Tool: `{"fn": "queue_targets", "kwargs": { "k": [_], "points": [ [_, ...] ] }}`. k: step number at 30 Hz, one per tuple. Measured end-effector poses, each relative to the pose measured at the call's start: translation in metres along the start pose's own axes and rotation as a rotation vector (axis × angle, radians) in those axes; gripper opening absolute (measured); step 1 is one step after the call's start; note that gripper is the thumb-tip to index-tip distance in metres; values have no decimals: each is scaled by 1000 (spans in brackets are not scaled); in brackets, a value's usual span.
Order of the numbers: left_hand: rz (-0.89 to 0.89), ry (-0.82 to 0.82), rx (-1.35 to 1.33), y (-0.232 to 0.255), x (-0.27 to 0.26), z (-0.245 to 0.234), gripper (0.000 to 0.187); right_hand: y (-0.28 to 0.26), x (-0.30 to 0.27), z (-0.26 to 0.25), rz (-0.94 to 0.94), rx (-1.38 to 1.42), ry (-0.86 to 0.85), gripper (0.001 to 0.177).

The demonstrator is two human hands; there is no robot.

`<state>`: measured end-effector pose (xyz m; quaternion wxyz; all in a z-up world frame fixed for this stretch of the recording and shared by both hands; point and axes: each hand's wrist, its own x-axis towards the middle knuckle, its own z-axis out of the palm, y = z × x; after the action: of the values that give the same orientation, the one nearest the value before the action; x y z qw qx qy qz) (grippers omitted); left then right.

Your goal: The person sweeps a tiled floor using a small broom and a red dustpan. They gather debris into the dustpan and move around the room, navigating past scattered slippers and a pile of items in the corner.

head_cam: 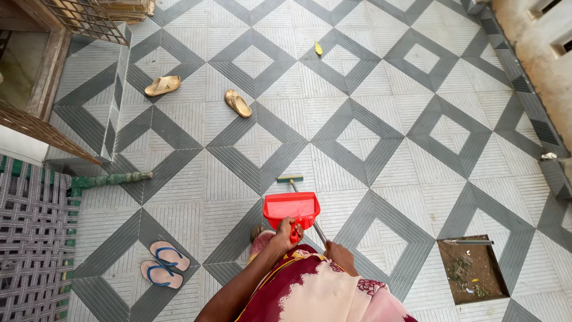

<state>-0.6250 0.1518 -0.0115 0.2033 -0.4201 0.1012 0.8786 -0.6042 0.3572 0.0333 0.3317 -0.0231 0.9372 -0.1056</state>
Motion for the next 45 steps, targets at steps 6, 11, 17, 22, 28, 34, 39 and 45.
{"fn": "queue_targets", "kwargs": {
  "k": [6,11,17,22,28,34,39,45],
  "points": [
    [-100,-33,-64,44,31,36,16,-41,68,-52,26,75,31,33],
    [-42,-22,-9,121,59,78,17,-68,111,-82,30,58,-20,33],
    [-26,-31,-36,219,82,123,20,-149,206,-126,-55,26,97,35],
    [4,-5,-45,296,94,144,19,-186,233,-148,-36,91,100,35],
    [1,-31,-52,346,108,157,20,-231,284,-179,-5,83,70,29],
    [8,-34,-38,386,126,172,19,-244,313,-192,-33,-29,15,29],
    [-13,-73,-69,423,158,196,21,-250,377,-229,-39,-15,83,27],
    [100,-42,-119,497,199,258,16,-267,449,-292,4,-25,29,27]
  ]
}}
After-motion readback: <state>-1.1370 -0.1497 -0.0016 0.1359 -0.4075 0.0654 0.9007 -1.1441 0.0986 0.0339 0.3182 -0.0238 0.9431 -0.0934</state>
